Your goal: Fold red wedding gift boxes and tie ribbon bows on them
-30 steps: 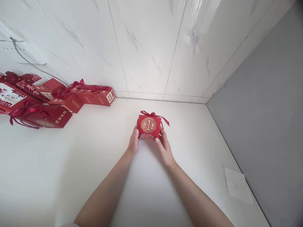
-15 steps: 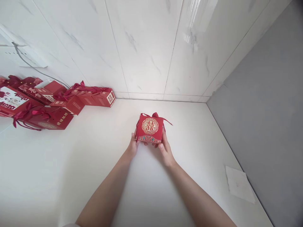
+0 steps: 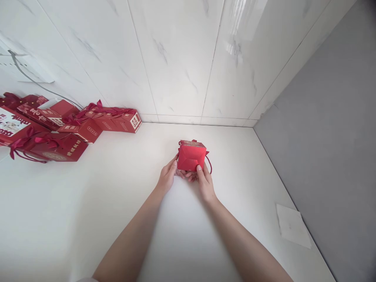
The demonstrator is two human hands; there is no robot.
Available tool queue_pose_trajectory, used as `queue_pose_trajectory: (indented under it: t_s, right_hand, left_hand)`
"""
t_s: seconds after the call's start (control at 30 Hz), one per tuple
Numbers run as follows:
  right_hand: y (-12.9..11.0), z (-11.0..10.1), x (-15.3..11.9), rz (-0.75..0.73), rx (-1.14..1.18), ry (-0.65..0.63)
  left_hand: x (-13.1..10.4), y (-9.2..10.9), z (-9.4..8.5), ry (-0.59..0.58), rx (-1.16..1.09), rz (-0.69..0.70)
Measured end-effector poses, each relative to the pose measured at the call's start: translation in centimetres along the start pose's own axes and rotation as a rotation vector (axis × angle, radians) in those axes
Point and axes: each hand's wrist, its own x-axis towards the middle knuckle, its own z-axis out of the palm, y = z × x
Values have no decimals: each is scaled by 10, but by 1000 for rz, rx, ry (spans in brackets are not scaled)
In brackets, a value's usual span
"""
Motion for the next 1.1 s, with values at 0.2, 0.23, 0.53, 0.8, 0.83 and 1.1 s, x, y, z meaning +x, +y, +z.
queue_pose_trajectory:
  t_s: [0.2, 0.23, 0.53, 0.8, 0.83, 1.1]
  right_hand:
    - [-7, 2, -2, 23, 29, -8]
    - [-7, 2, -2, 30, 38, -7]
    - [-5, 2, 0, 24, 63, -3]
    - [-4, 1, 0, 15, 50, 4]
    - [-4, 1, 0, 17, 47, 6]
    - [5, 1, -5, 13, -164, 67]
  left_hand:
    - [0, 2, 0, 12, -13, -4]
    - [0, 2, 0, 9, -8, -5]
    - [0, 2, 0, 3, 11, -11]
    - [0, 2, -1, -12, 23, -8]
    - [0, 1, -2, -9, 26, -11]
    - [2, -6, -4, 9, -86, -12]
